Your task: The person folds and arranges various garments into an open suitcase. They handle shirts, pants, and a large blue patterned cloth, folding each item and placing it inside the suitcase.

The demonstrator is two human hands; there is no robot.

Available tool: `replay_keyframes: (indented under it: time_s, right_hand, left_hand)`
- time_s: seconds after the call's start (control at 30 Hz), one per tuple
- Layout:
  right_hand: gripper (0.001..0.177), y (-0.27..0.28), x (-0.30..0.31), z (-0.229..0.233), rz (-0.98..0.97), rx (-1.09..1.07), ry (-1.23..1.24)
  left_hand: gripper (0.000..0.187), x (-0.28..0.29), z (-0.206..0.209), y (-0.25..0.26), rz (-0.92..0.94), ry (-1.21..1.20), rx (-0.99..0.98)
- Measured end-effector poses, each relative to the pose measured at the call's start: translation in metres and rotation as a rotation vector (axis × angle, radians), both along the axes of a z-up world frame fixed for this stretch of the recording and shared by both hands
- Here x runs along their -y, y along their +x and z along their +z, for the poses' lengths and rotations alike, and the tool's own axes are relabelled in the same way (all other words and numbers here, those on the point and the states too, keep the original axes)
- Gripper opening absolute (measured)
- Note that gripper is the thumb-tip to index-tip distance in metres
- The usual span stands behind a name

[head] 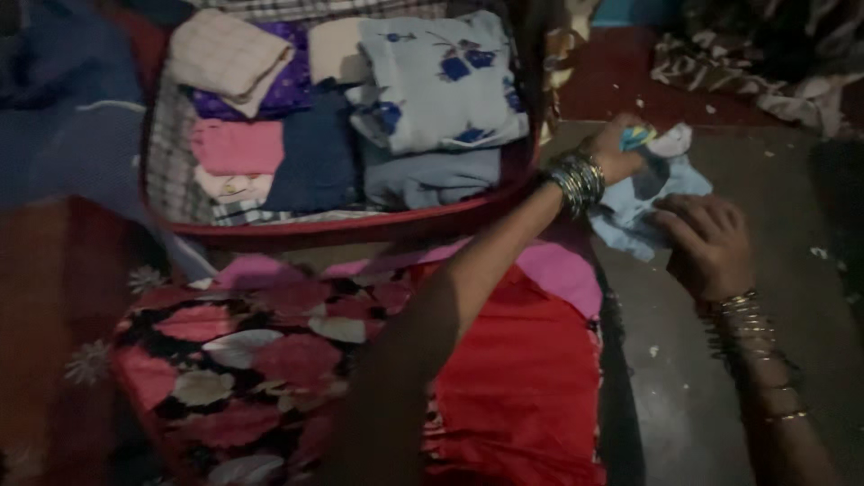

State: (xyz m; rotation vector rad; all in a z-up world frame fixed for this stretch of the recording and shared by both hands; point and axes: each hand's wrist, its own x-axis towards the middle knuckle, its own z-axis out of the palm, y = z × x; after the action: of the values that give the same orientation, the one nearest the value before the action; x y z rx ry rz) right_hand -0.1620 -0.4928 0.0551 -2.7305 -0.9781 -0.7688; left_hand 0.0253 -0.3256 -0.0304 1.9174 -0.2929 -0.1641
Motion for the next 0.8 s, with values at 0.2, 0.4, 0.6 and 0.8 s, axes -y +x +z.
replay_keyframes:
  time_s: [0.2,0.4,0.6,0.8]
  right_hand:
    - [0.058,0.003,0.047,-0.062,-0.068,-0.112,0.024]
    - [0.055,0.021,0.076,-0.136,-0.088,-0.225,0.030]
    - [0.067,0.028,0.084,-0.191,-0.174,-0.337,-0.012]
    - [0.081,0.030,0.081,-0.162,-0.200,-0.500,-0.082]
  left_hand:
    - [0.061,0.066,-0.074,-0.004,0.011,0.067,-0.011]
    - [0.071,0.111,-0.150,-0.002,0.011,0.357,0.058]
    - [0.072,0.103,-0.173,-0.032,-0.171,0.709,0.058]
    - [0.075,0.066,-0.089,-0.066,-0.411,0.973,0.100]
